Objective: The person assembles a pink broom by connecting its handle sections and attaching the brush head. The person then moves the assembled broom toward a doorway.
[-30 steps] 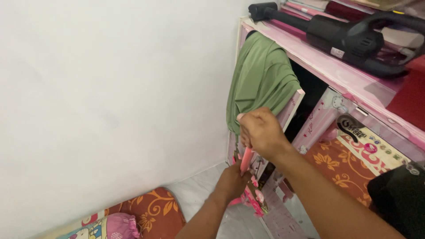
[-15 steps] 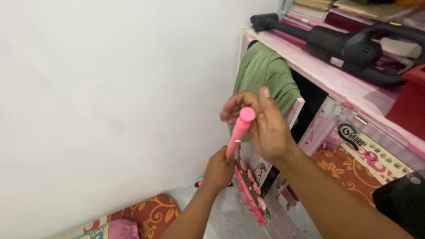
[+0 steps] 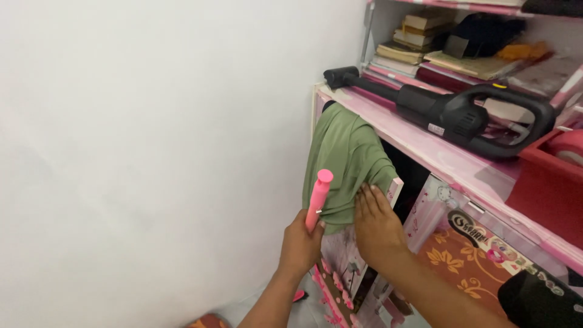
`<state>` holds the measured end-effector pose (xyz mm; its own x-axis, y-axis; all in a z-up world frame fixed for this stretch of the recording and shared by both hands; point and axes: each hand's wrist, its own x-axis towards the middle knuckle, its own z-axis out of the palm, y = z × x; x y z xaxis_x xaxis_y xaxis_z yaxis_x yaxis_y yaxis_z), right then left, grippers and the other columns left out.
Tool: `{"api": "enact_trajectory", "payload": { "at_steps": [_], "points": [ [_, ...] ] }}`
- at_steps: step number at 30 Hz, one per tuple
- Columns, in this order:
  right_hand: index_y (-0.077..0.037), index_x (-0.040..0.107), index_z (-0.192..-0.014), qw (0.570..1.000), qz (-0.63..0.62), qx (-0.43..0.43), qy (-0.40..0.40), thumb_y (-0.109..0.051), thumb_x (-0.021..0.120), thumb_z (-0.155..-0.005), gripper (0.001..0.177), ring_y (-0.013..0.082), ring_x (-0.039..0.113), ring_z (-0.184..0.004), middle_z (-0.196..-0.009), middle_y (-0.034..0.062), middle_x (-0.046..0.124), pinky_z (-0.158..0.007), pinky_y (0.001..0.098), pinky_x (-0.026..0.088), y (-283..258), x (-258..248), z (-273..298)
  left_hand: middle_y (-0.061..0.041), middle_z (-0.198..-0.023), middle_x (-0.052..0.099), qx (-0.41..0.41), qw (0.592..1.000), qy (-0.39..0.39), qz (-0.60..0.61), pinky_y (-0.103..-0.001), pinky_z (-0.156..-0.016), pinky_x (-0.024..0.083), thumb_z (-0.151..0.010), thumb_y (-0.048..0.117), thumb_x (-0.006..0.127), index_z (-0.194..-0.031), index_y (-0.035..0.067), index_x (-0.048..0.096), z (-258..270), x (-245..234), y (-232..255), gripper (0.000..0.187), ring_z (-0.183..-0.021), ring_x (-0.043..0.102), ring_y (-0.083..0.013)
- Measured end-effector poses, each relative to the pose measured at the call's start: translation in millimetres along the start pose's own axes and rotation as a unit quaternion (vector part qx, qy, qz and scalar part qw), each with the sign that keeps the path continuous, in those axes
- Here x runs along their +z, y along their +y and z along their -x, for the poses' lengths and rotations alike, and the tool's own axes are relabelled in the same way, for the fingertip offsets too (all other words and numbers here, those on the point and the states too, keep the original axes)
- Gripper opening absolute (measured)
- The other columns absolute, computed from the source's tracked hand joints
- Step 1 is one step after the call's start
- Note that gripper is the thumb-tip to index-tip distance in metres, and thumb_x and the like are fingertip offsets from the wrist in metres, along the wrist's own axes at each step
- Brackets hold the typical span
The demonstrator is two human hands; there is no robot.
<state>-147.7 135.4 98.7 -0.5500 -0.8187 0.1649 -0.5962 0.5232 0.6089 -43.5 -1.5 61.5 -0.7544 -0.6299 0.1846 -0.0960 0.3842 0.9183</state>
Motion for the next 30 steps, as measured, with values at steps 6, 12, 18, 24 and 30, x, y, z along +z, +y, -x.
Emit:
{"api": "enact_trajectory", "payload": {
  "at_steps": [6, 12, 18, 24, 30],
  "points": [
    [0.006, 0.010, -0.161, 0.974, 0.162, -0.053, -0.147, -0.028, 0.035, -0.099, 0.074, 0.0333, -0.003, -0.155, -0.170, 0.0174, 0.005, -0.120, 0.0518, -0.008, 7.0, 21.8, -2.5, -0.020, -0.078, 0.070, 0.002, 0.999, -0.020, -0.033, -0.046, -0.066, 0.052, -0.093, 0.023, 0.067, -0.101, 0.003, 0.061, -16.7, 16.0, -7.6, 0.023, -0.071, 0.069, -0.0366],
    [0.002, 0.011, -0.161, 0.977, 0.156, -0.057, -0.134, -0.031, 0.040, -0.096, 0.079, 0.0334, -0.001, -0.155, -0.170, 0.0148, 0.007, -0.120, 0.0513, -0.008, 16.1, 25.1, -1.0, -0.018, -0.075, 0.070, -0.035, 0.998, -0.051, 0.002, -0.045, -0.063, 0.054, -0.093, 0.023, 0.064, -0.102, 0.004, 0.060, -11.4, 12.5, 10.6, 0.022, -0.066, 0.073, -0.0338],
    [0.001, 0.025, -0.157, 0.991, 0.088, -0.058, -0.085, -0.028, 0.043, -0.095, 0.071, 0.0344, 0.003, -0.153, -0.166, 0.0161, 0.018, -0.120, 0.0509, -0.007, 13.5, 15.3, 4.8, -0.021, -0.084, 0.071, -0.002, 0.999, -0.037, -0.027, -0.047, -0.070, 0.053, -0.092, 0.022, 0.066, -0.107, 0.004, 0.063, 0.4, 10.8, -7.3, 0.023, -0.078, 0.071, -0.0382],
    [-0.008, 0.064, -0.119, 0.932, -0.357, 0.061, 0.009, -0.029, 0.047, -0.087, 0.042, 0.0222, 0.050, -0.139, -0.135, 0.0078, 0.063, -0.129, 0.0467, 0.015, 9.5, -41.9, 1.6, -0.023, -0.088, 0.072, -0.006, 0.998, -0.051, -0.041, -0.048, -0.073, 0.054, -0.090, 0.020, 0.064, -0.108, 0.004, 0.063, 9.8, 9.8, -28.6, 0.024, -0.082, 0.071, -0.0411],
    [-0.002, 0.070, -0.096, 0.318, -0.945, 0.015, 0.073, -0.040, 0.040, -0.102, 0.049, 0.0204, 0.068, -0.079, -0.079, 0.0107, 0.069, -0.077, 0.0344, 0.054, 21.0, -82.2, 5.0, -0.029, -0.091, 0.069, 0.087, 0.995, -0.044, 0.009, -0.050, -0.075, 0.054, -0.093, 0.012, 0.057, -0.107, 0.002, 0.065, 19.5, 19.5, -18.8, 0.018, -0.090, 0.067, -0.0486]
  ]
}}
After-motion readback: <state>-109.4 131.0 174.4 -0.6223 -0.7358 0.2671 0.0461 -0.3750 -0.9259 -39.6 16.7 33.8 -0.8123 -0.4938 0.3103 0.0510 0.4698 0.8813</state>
